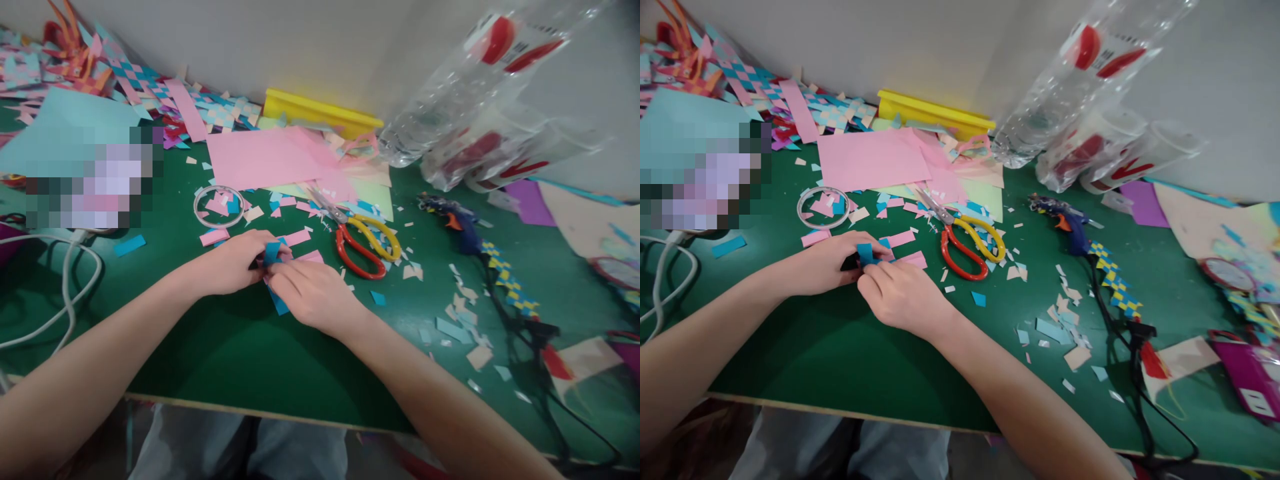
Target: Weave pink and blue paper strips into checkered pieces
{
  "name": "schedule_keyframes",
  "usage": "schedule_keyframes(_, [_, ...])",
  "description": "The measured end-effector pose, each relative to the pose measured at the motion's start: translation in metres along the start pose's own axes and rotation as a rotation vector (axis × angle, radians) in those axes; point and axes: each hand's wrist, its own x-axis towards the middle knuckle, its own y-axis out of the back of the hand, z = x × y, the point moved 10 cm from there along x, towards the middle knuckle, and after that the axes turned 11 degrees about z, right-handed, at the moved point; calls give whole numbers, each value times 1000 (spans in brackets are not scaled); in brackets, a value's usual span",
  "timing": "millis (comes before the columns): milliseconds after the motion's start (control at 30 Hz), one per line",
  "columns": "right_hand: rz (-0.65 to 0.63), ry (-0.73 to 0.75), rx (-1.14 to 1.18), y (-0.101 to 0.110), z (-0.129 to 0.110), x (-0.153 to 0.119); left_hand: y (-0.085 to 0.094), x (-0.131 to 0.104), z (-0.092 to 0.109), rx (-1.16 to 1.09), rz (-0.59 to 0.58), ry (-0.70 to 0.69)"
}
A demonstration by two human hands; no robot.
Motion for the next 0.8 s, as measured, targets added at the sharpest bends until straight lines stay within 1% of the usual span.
schedule_keyframes(300, [-79, 57, 65, -11, 1, -6, 0, 1, 2, 1, -6, -2])
schedule_keyframes(467, [-101, 48, 97, -11, 3, -8, 0, 1, 1, 10, -10, -1])
schedule_keyframes(633, [-92, 58, 111, -9, 2, -7, 0, 0, 0, -11, -3, -8])
schedule_keyframes(800, [-137, 29, 162, -14, 5, -11, 0, 0, 0, -1, 2, -24])
